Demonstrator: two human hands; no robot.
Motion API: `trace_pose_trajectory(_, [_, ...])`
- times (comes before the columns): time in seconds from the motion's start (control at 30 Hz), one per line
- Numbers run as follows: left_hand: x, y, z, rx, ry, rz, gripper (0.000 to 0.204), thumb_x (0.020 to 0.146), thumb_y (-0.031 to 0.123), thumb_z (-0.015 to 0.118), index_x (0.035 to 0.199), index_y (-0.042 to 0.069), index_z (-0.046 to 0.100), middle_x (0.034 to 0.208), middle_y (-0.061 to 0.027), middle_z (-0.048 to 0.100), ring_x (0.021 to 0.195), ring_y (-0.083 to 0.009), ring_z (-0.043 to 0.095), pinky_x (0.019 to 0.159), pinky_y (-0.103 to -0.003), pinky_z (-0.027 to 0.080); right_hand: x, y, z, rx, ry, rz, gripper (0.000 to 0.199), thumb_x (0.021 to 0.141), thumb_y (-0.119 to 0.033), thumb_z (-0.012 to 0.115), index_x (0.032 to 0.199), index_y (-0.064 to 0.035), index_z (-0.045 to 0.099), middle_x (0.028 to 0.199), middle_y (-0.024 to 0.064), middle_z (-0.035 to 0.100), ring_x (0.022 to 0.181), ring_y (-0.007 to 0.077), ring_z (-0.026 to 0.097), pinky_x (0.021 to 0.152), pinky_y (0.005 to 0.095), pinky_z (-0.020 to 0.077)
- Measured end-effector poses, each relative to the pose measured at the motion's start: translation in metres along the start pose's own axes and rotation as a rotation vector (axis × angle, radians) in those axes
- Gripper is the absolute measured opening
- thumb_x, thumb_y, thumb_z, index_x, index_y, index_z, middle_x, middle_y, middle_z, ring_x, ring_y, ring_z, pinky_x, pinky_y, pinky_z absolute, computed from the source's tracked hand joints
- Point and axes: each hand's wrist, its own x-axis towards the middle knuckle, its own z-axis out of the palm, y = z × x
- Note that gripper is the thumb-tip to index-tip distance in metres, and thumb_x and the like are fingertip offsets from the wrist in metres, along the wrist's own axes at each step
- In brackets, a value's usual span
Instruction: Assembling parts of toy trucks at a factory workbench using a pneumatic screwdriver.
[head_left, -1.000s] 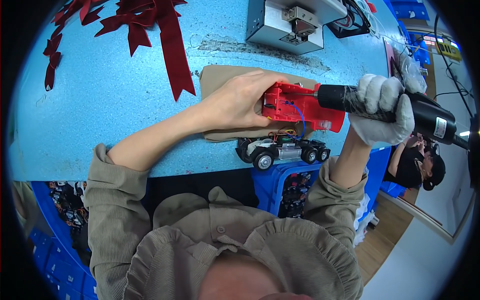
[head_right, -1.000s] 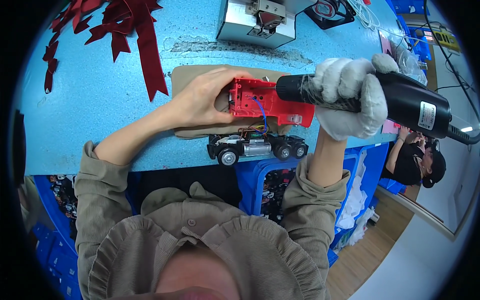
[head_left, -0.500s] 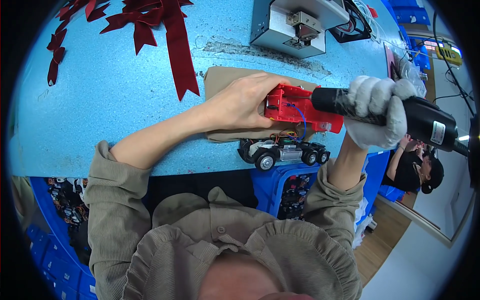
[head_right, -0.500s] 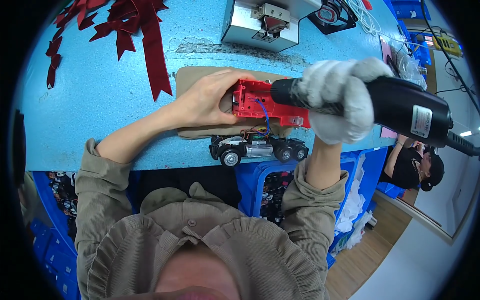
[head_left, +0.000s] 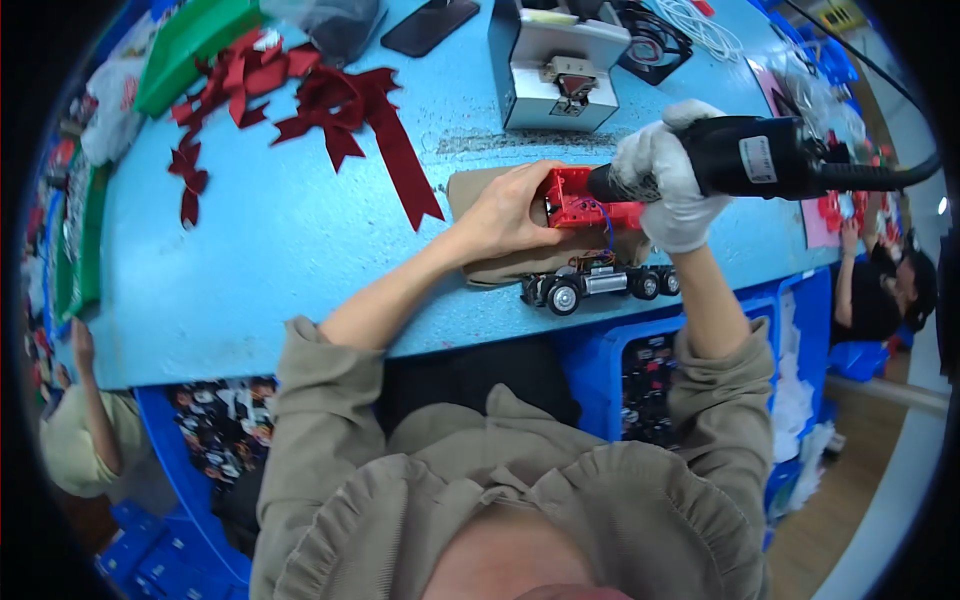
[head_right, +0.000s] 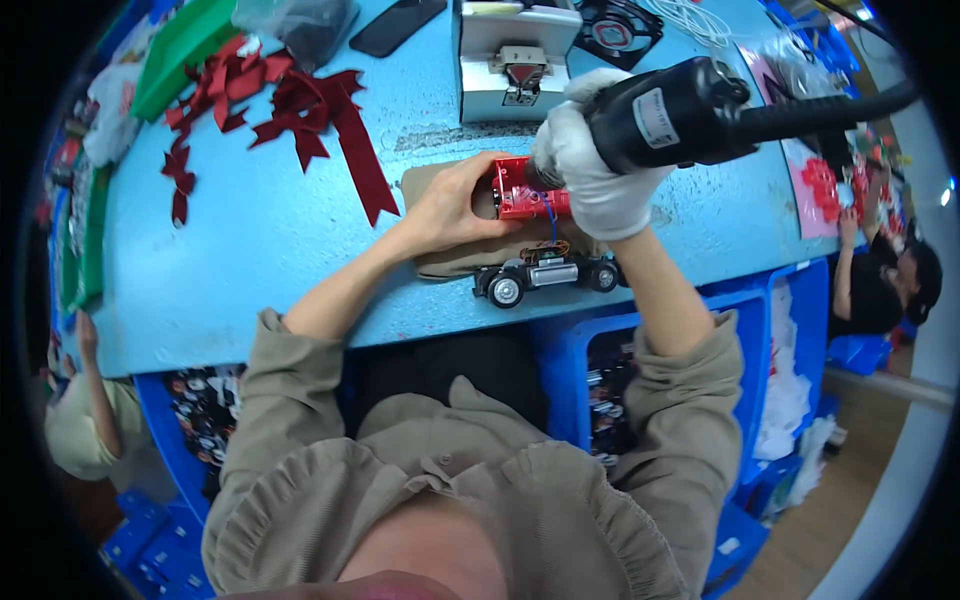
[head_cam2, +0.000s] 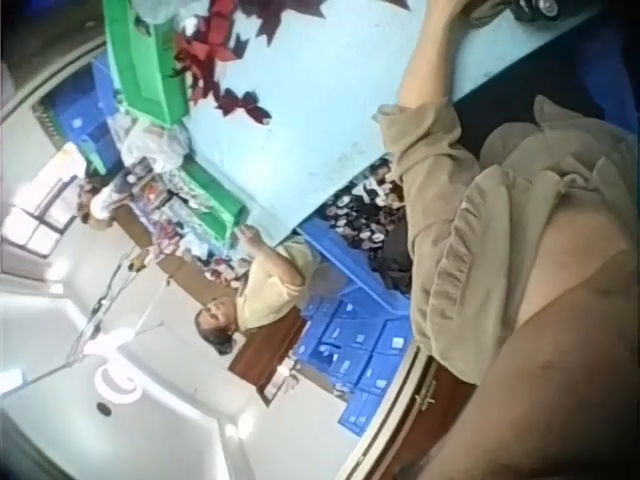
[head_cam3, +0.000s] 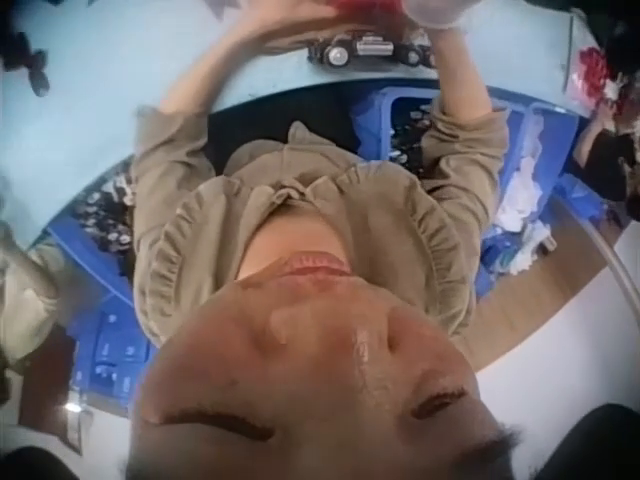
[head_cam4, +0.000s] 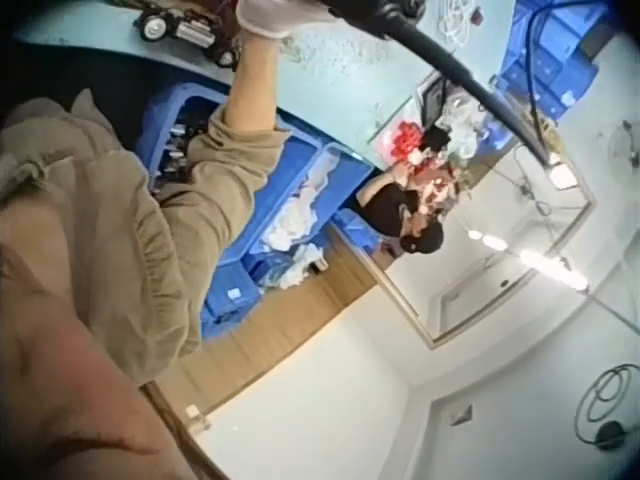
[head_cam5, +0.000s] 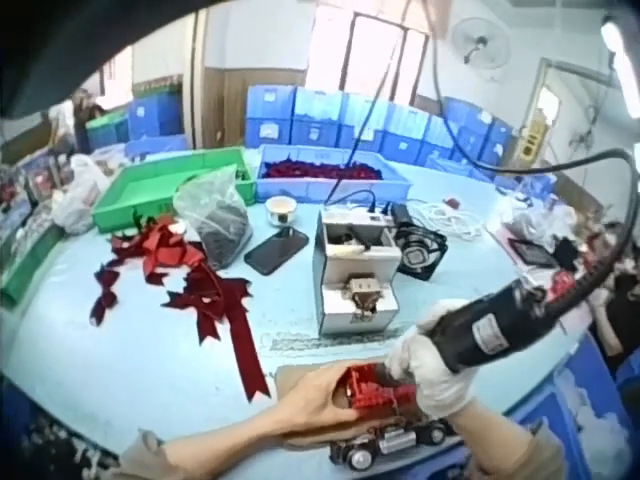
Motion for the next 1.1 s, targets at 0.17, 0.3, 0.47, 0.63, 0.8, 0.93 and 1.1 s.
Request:
trace_pose_trajectory(0.17, [0.01, 0.007, -0.003, 0.01, 0.044, -0.017, 0.062, 0.064, 0.019, 0.076, 0.117, 0.001, 0.048, 0.106, -0.0147, 0.058, 0.098, -0.0253, 0.058, 0.087, -0.033, 0.045, 0.038, -0.03, -0.083, 0.003, -0.044, -0.332, 0.018, 0.084, -0.013, 0.058, 0.095, -0.0005, 0.05, 0.068, 0.0081, 0.053, 0.056, 0.0169, 0.053, 0.058, 0.0322, 0.0479])
trace_pose_trajectory(0.3, [-0.002, 0.013, -0.018, -0.045, 0.037, -0.085, 0.06, 0.066, 0.021, 0.076, 0.116, 0.001, 0.049, 0.107, -0.014, 0.058, 0.099, -0.0242, 0.057, 0.088, -0.032, 0.045, 0.043, 0.009, -0.115, -1.178, 0.172, -0.436, 0.023, 0.073, -0.02, 0.07, 0.08, -0.0013, 0.058, 0.068, 0.0136, 0.059, 0.059, 0.0274, 0.058, 0.059, 0.0345, 0.047])
trace_pose_trajectory(0.47, [-0.006, 0.014, -0.006, -0.159, -0.01, -0.055, 0.064, 0.062, 0.03, 0.08, 0.113, 0.002, 0.052, 0.105, -0.0138, 0.06, 0.095, -0.0221, 0.059, 0.084, -0.032, 0.047, -0.04, 0.057, -0.133, -1.179, -0.188, 0.554, 0.033, 0.074, -0.013, 0.062, 0.105, -0.0026, 0.059, 0.087, 0.0231, 0.062, 0.085, 0.0382, 0.061, 0.073, 0.0411, 0.0482])
trace_pose_trajectory(0.63, [-0.027, 0.031, -0.014, -0.397, 0.171, 0.119, 0.063, 0.063, 0.025, 0.078, 0.114, 0.003, 0.05, 0.104, -0.0119, 0.056, 0.091, -0.0215, 0.056, 0.079, -0.032, 0.048, -0.098, 0.032, -0.15, -1.076, 0.054, 0.331, 0.04, 0.089, -0.027, 0.05, 0.117, 0.0018, 0.05, 0.109, 0.0164, 0.055, 0.096, 0.0314, 0.054, 0.09, 0.0353, 0.0399])
trace_pose_trajectory(0.8, [-0.038, 0.093, -0.078, 0.528, 0.159, 0.51, 0.057, 0.06, 0.022, 0.075, 0.11, 0.005, 0.051, 0.095, -0.0104, 0.055, 0.087, -0.0274, 0.055, 0.074, -0.036, 0.046, -0.199, 0.01, -0.089, -0.432, 0.038, 0.271, 0.035, 0.078, -0.004, 0.062, 0.111, -0.0022, 0.051, 0.106, 0.0096, 0.051, 0.1, 0.0233, 0.051, 0.088, 0.0348, 0.0416])
trace_pose_trajectory(0.93, [-0.069, 0.154, -0.12, 1.021, -0.379, 0.306, 0.037, 0.064, 0.023, 0.067, 0.095, 0.007, 0.057, 0.085, -0.0068, 0.054, 0.087, -0.0254, 0.051, 0.071, -0.036, 0.043, -0.194, -0.004, 0.002, -0.454, -0.054, -0.055, 0.031, 0.062, 0.003, 0.066, 0.091, -0.0056, 0.056, 0.087, 0.0103, 0.053, 0.082, 0.027, 0.053, 0.075, 0.036, 0.0446])
trace_pose_trajectory(1.1, [-0.139, 0.156, -0.1, 1.637, -0.905, -0.055, 0.015, 0.071, 0.016, 0.056, 0.081, 0.007, 0.063, 0.084, -0.0048, 0.056, 0.091, -0.0216, 0.049, 0.079, -0.035, 0.039, -0.154, 0.009, 0.127, -0.391, -0.719, -0.591, 0.039, 0.062, -0.01, 0.059, 0.101, -0.013, 0.06, 0.101, 0.0059, 0.055, 0.093, 0.0258, 0.054, 0.078, 0.0384, 0.0435])
